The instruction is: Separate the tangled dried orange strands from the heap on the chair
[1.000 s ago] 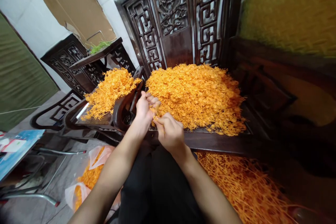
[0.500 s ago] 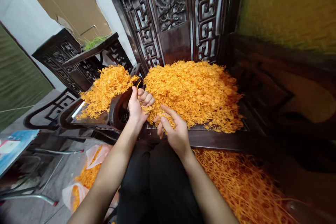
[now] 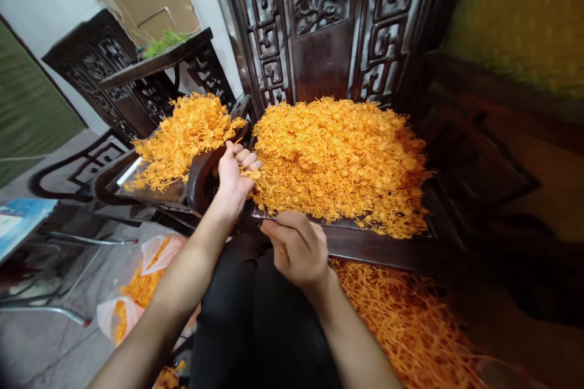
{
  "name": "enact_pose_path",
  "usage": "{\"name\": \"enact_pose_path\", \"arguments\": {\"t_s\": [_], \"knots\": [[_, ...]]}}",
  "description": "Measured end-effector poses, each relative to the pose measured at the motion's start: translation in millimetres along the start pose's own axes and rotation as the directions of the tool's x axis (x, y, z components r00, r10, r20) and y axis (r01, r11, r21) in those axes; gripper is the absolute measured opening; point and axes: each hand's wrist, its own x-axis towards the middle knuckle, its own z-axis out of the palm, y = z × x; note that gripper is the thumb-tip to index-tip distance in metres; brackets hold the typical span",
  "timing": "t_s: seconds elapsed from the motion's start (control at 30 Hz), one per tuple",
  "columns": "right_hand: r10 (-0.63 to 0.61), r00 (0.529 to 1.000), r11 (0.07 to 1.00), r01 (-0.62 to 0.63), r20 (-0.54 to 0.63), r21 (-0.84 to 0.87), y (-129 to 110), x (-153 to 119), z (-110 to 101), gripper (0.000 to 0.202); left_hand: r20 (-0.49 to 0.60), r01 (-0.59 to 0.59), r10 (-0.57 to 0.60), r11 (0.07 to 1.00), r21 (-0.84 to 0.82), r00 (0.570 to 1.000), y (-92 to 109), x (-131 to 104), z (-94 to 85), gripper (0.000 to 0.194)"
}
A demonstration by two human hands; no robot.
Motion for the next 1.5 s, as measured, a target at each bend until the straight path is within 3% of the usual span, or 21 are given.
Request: {"name": "enact_pose_path", "arguments": {"t_s": [0.1, 0.17, 0.23, 0.3, 0.4, 0.53, 0.7, 0.77, 0.87, 0.97, 1.07, 1.17, 1.27, 1.37, 1.43, 1.5], "knots": [[0.121, 0.992, 0.991, -0.118, 0.032, -0.064, 2.5, -0.4, -3.8, 0.029, 0.031, 0.057, -0.057, 0.998, -0.012, 0.998, 1.3, -1.9, -3.7, 0.050], [0.179, 0.975, 0.981, -0.166, 0.130, -0.104, 8.9, 6.3, 3.0, 0.039, 0.063, 0.068, -0.069, 0.998, 0.013, 0.996, -1.4, -11.6, 0.0, 0.050], [0.203, 0.951, 0.977, -0.182, 0.233, -0.112, 14.6, 14.2, 12.9, 0.045, 0.078, 0.046, -0.050, 0.998, 0.049, 0.996, -4.9, -22.2, 5.9, 0.050], [0.185, 0.941, 0.982, -0.163, 0.283, -0.099, 17.1, 20.0, 21.5, 0.037, 0.083, 0.032, -0.041, 0.994, 0.101, 0.996, -7.8, -29.6, 10.6, 0.052], [0.156, 0.959, 0.985, -0.132, 0.236, -0.114, 14.9, 22.5, 28.3, 0.018, 0.041, 0.034, -0.040, 0.989, 0.144, 0.998, -10.3, -32.9, 12.6, 0.054], [0.189, 0.957, 0.979, -0.165, 0.221, -0.123, 7.5, 18.3, 30.6, 0.015, -0.047, -0.034, 0.040, 0.992, 0.125, 0.998, -7.4, -28.2, 11.3, 0.055], [0.241, 0.948, 0.963, -0.260, 0.207, 0.071, -1.7, 3.4, 18.7, 0.008, -0.063, -0.204, 0.209, 0.975, 0.087, 0.976, 16.2, -19.9, 7.9, 0.056], [0.325, 0.939, 0.934, -0.337, 0.113, 0.121, 0.7, -3.2, 10.0, 0.008, -0.035, -0.157, 0.160, 0.984, 0.081, 0.986, 25.9, -21.3, 5.0, 0.055], [0.470, 0.879, 0.879, -0.459, -0.075, 0.130, 18.4, -8.1, 2.3, 0.004, 0.026, -0.041, 0.038, 0.992, 0.119, 0.999, 31.7, -29.0, 1.2, 0.053], [0.471, 0.872, 0.882, -0.466, -0.130, 0.069, 49.3, -6.4, 8.3, 0.005, 0.038, -0.014, 0.008, 0.989, 0.149, 0.999, 30.1, -36.8, 0.4, 0.053], [0.398, 0.916, 0.913, -0.401, -0.047, -0.079, 81.0, -2.2, 28.6, 0.015, 0.052, 0.057, -0.066, 0.984, 0.167, 0.996, 27.3, -40.8, 1.5, 0.053], [0.364, 0.917, 0.915, -0.320, 0.162, -0.245, 106.0, -3.4, 56.2, 0.034, 0.098, 0.097, -0.115, 0.981, 0.171, 0.989, 25.3, -42.3, 2.6, 0.052], [0.266, 0.887, 0.925, -0.125, 0.378, -0.358, 125.4, -16.3, 79.1, 0.058, 0.155, 0.113, -0.140, 0.979, 0.170, 0.978, 24.5, -42.2, 1.7, 0.052], [0.184, 0.819, 0.918, 0.055, 0.543, -0.394, 137.9, -33.7, 88.2, 0.071, 0.173, 0.123, -0.154, 0.976, 0.180, 0.973, 26.1, -39.6, -2.7, 0.052], [0.185, 0.772, 0.909, 0.101, 0.608, -0.404, 140.0, -39.1, 85.8, 0.071, 0.190, 0.125, -0.166, 0.970, 0.209, 0.968, 28.1, -36.4, -7.2, 0.052], [0.187, 0.761, 0.911, 0.102, 0.622, -0.399, 136.0, -36.0, 78.2, 0.067, 0.226, 0.119, -0.173, 0.965, 0.235, 0.959, 30.0, -32.7, -11.5, 0.053]]}}
